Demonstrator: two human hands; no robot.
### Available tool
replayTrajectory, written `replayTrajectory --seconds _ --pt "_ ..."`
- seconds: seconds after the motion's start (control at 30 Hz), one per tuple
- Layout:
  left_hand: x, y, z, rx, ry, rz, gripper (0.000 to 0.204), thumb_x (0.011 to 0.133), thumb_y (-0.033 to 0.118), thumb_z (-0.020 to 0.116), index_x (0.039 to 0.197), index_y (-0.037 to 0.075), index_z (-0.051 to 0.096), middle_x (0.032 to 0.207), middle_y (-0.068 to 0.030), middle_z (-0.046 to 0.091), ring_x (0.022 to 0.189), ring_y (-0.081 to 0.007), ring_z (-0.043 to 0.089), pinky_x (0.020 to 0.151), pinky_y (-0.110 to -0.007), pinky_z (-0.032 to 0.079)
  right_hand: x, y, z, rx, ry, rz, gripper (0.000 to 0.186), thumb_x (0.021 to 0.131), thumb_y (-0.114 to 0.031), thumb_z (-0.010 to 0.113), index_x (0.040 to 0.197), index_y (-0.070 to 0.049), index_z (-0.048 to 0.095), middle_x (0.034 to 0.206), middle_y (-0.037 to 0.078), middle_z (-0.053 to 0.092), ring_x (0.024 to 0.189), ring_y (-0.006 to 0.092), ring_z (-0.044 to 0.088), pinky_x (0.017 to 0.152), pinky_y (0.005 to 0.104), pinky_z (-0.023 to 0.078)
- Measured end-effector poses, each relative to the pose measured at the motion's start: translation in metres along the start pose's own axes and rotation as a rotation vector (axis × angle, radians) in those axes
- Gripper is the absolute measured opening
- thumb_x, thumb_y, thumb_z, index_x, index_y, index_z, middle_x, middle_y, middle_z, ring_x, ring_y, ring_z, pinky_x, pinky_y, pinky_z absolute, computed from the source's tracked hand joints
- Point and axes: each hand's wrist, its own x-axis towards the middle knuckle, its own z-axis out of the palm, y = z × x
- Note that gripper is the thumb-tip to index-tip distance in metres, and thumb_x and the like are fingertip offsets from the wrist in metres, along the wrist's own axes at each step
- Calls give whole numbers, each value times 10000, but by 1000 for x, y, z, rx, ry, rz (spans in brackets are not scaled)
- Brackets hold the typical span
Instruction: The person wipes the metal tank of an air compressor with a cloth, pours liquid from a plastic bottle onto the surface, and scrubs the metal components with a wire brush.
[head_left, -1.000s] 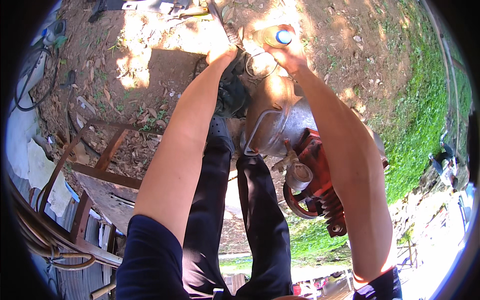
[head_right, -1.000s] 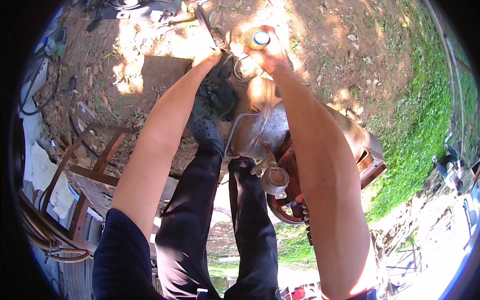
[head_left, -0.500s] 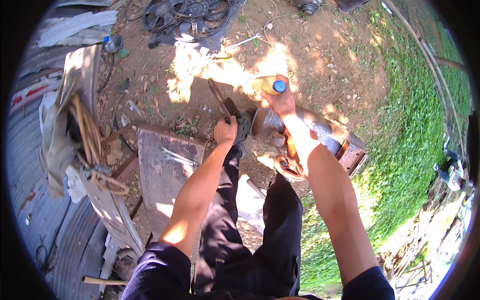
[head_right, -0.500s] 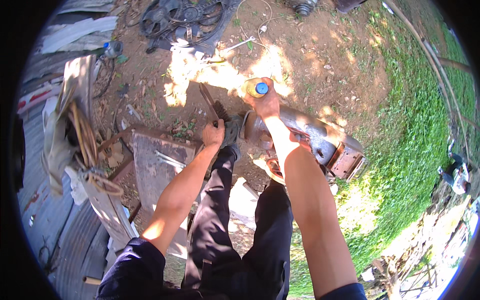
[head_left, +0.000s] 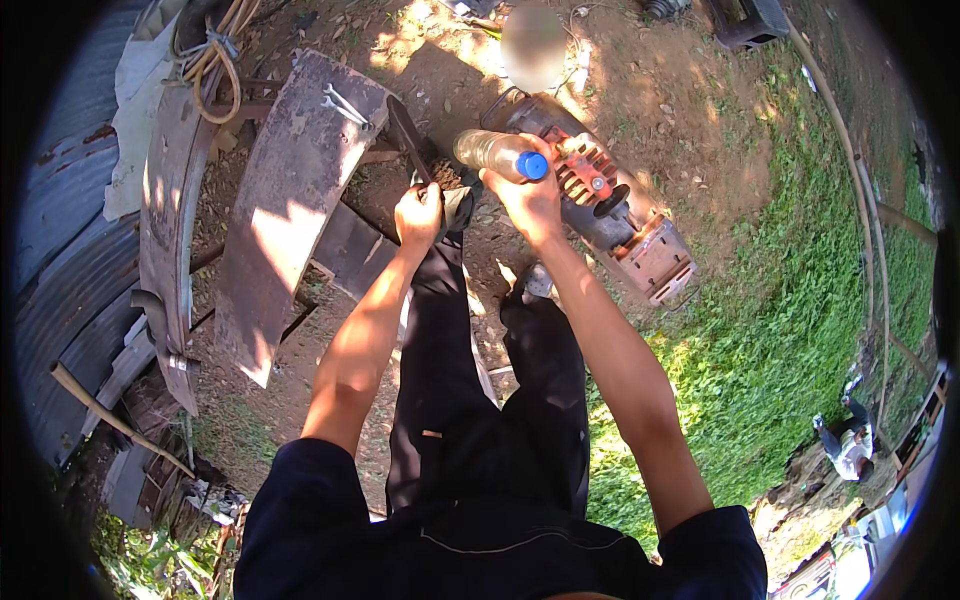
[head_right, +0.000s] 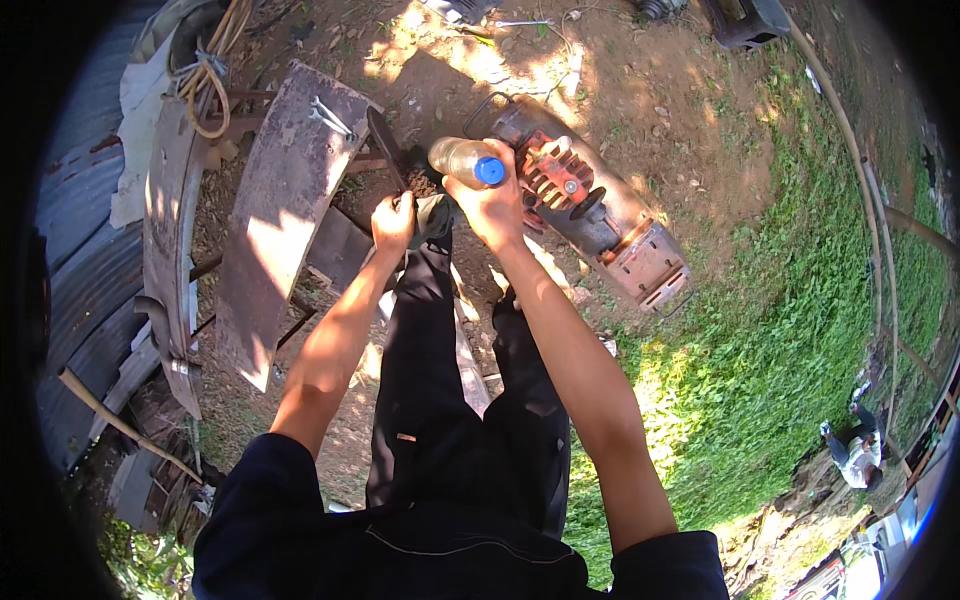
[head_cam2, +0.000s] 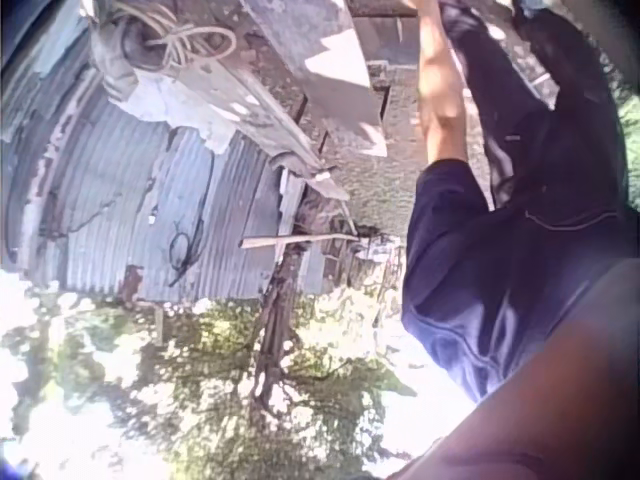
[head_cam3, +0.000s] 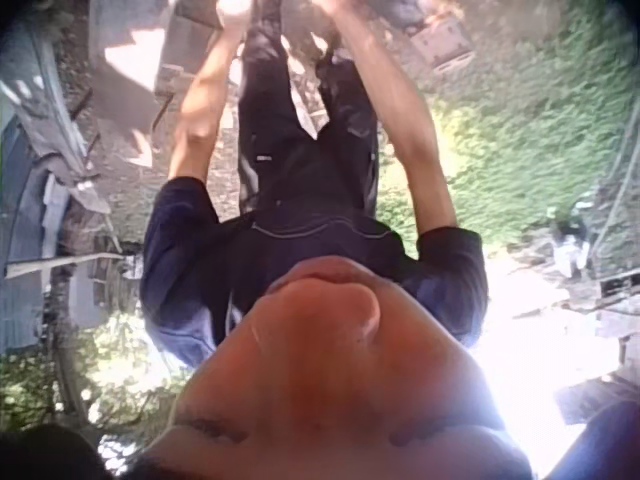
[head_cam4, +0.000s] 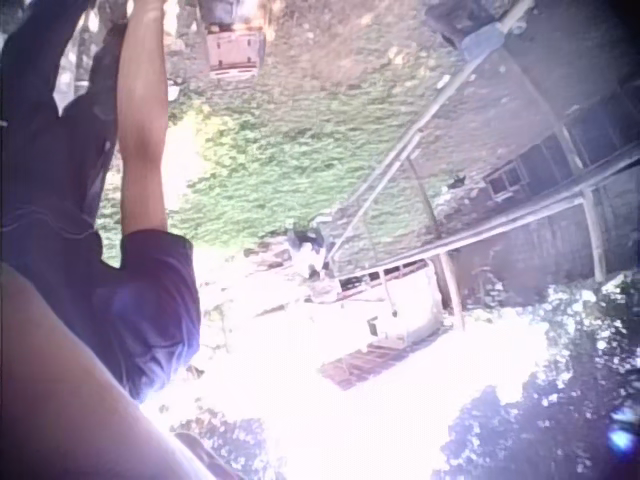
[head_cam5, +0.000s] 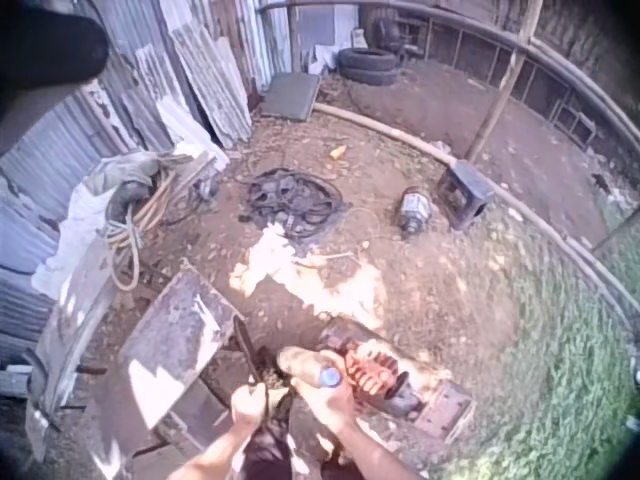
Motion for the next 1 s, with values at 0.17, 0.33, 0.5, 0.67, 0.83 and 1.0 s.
replayTrajectory --seconds 0.17,0.33,0.5,0.67,0.83,1.0 --pt "-76 8 -14 -3 -32 -151 392 907 401 576 952 28 689 864 -232 693 890 -429 667 780 -465 510 -61 6 -20 -70 -121 -150 754 706 -150 873 1321 -59 447 1189 126 596 1046 213 612 905 346 506" --pt "-126 -11 -23 48 -117 -283 394 898 376 584 1084 47 697 983 -239 701 959 -420 668 859 -446 512 -98 45 -29 -57 -151 9 707 699 -175 868 1277 -46 482 1136 101 612 1007 193 612 906 336 496" --pt "-148 -61 0 -37 -150 -152 371 887 360 620 1026 28 710 930 -208 715 884 -388 684 813 -440 527 -131 122 -26 -148 -51 70 724 691 -197 873 1283 -66 477 1123 98 620 1012 196 615 915 339 499" --pt "-137 -95 37 95 -230 -55 417 879 394 615 1039 20 704 928 -233 707 874 -385 685 797 -435 540 -157 186 -35 -230 -17 205 761 691 -248 881 1300 -93 451 1141 82 636 1022 183 624 910 325 503" --pt "-157 -121 77 153 -342 -112 448 857 435 618 1048 42 716 875 -240 704 843 -390 693 782 -446 551 -174 215 -37 -276 10 359 769 721 -240 869 1325 -102 413 1142 96 624 1015 198 615 892 324 506" --pt "-181 -139 107 190 -363 -163 465 868 468 590 1058 69 732 877 -219 712 857 -393 693 793 -447 554 -177 236 -44 -369 -24 405 775 721 -262 863 1332 -120 408 1166 123 624 1031 243 629 898 358 512"
